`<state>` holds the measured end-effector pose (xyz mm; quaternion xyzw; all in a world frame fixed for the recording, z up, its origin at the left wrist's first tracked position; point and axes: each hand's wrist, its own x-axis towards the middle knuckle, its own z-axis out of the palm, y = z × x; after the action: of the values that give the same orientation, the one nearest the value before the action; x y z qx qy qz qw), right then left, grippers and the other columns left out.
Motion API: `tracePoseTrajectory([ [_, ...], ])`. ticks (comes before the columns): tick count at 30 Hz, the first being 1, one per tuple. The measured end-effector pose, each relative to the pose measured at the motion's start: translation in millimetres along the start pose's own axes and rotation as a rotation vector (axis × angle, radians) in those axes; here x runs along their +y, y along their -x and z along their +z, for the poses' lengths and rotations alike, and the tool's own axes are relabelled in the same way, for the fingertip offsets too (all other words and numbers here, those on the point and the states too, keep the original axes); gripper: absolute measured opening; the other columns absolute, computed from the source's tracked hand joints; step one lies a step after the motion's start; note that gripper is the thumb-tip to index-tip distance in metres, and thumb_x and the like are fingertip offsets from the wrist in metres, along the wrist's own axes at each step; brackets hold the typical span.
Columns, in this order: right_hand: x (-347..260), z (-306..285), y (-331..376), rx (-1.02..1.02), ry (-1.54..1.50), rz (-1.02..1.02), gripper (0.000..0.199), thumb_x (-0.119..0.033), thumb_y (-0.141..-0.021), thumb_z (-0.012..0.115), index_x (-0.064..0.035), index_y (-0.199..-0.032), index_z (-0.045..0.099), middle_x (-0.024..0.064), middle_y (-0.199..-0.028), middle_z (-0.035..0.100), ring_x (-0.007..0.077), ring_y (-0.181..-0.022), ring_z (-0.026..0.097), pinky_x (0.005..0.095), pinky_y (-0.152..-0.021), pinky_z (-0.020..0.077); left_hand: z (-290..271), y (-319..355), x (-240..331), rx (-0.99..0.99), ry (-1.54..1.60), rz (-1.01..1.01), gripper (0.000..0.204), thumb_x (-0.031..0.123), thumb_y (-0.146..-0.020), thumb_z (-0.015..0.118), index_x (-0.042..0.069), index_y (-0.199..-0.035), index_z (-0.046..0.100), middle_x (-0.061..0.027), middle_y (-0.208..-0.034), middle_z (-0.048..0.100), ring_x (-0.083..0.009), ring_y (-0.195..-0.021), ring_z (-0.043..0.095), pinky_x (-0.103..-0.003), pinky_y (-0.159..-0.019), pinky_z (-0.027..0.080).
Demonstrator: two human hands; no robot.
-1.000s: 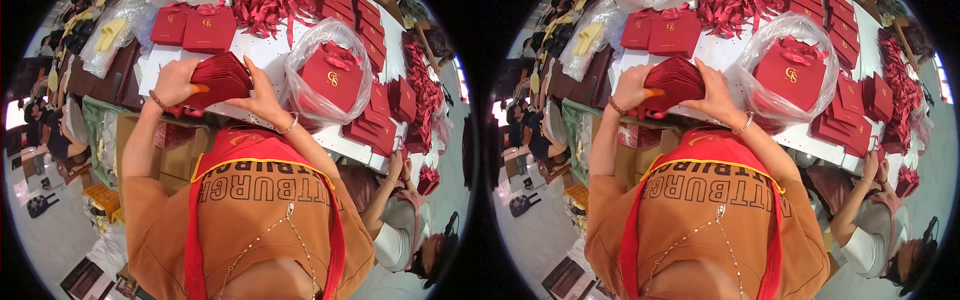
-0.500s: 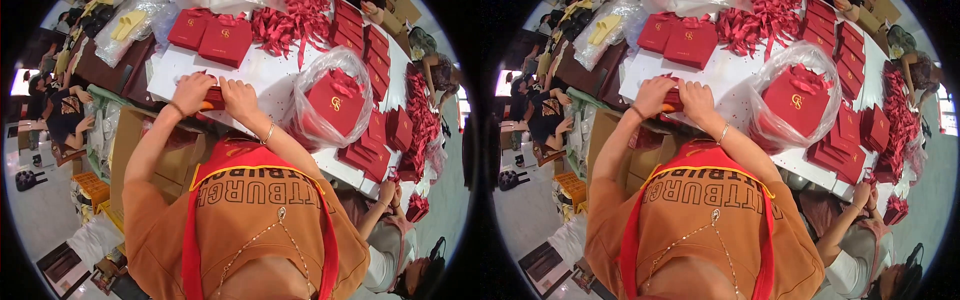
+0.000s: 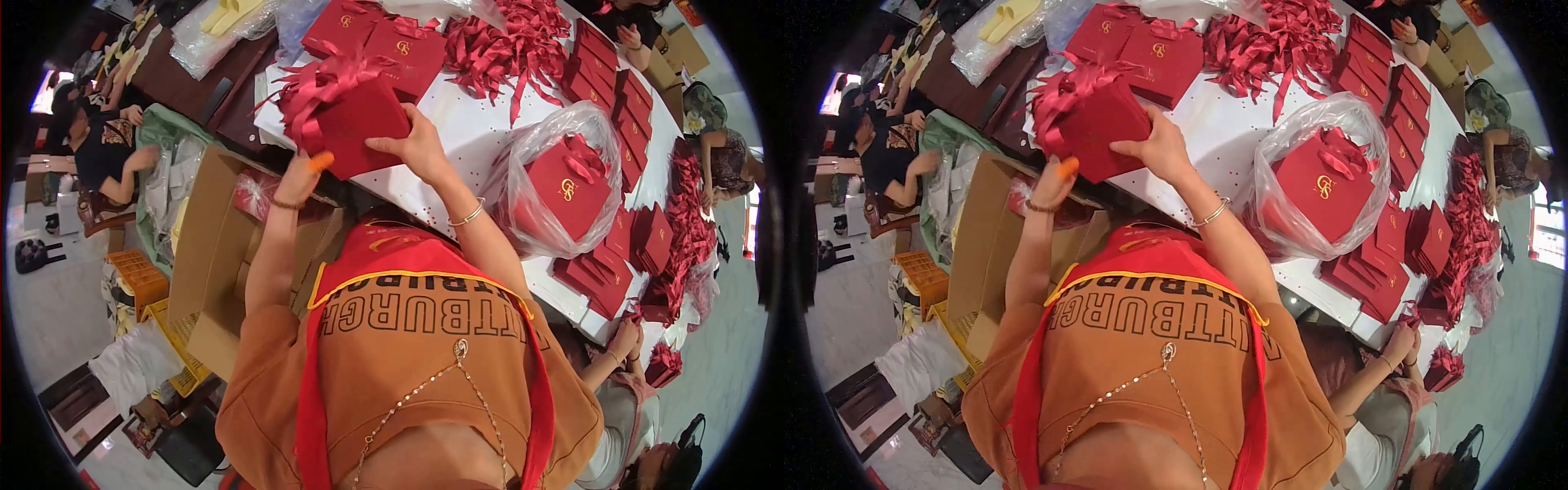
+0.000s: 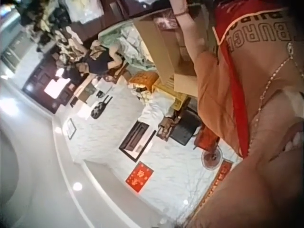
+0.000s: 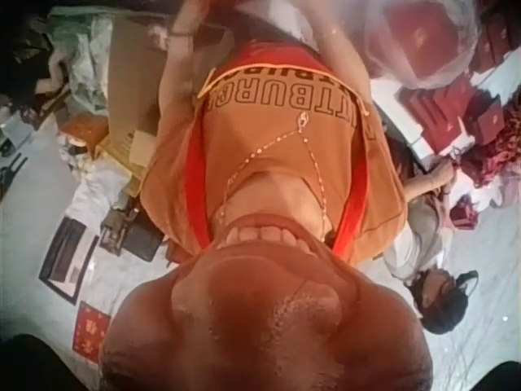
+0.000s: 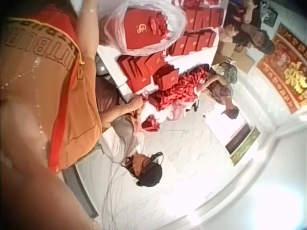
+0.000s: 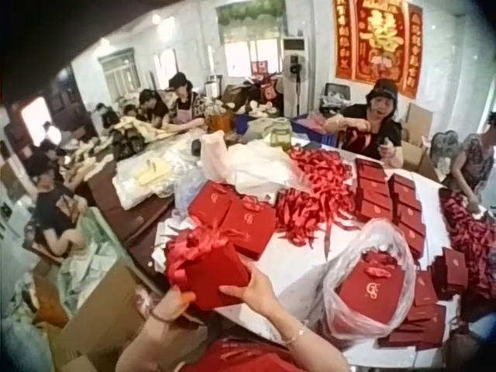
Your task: Packaging red gift bags or envelopes into plastic bags in a factory or workshop setting.
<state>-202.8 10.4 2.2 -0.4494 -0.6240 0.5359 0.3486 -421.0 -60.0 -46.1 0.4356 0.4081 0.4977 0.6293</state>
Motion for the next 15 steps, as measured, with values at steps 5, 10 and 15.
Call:
tracePoseTrajectory([
  [5,28.0,-3.2,2.9,-0.012,-0.152,-0.124,0.066,-0.014,-0.059,0.08,-0.0004,-0.114,0.046,0.0074,-0.102,0.057,0.0146,-0.093,0.054,0.0288,-0.084,0.0437,3.1,-31.3,1.7,0.055,0.035,0.165,0.05,0.019,-0.084,0.056,0.005,-0.128,0.036,-0.0074,-0.127,0.044,-0.0224,-0.114,0.046,-0.033,-0.095,0.038],
  [10,34.0,-15.5,-2.0,-0.181,-0.226,-0.081,0.081,-0.021,-0.052,0.08,-0.0028,-0.12,0.041,0.0129,-0.115,0.049,0.0253,-0.113,0.043,0.0355,-0.099,0.0308,-48.1,-45.5,-79.0,0.007,-1.251,0.691,0.045,0.006,-0.076,0.055,0.006,-0.119,0.044,-0.0143,-0.119,0.046,-0.0338,-0.103,0.047,-0.04,-0.091,0.036],
  [15,51.4,-16.0,-2.6,0.117,0.199,-0.434,0.089,-0.022,-0.053,0.08,-0.0021,-0.126,0.034,0.014,-0.125,0.041,0.028,-0.123,0.03,0.0363,-0.104,0.024,-33.2,-46.9,-62.6,-0.193,-0.534,0.131,0.037,0.008,-0.085,0.053,0.006,-0.121,0.046,-0.0072,-0.116,0.05,-0.0184,-0.103,0.049,-0.033,-0.08,0.045],
])
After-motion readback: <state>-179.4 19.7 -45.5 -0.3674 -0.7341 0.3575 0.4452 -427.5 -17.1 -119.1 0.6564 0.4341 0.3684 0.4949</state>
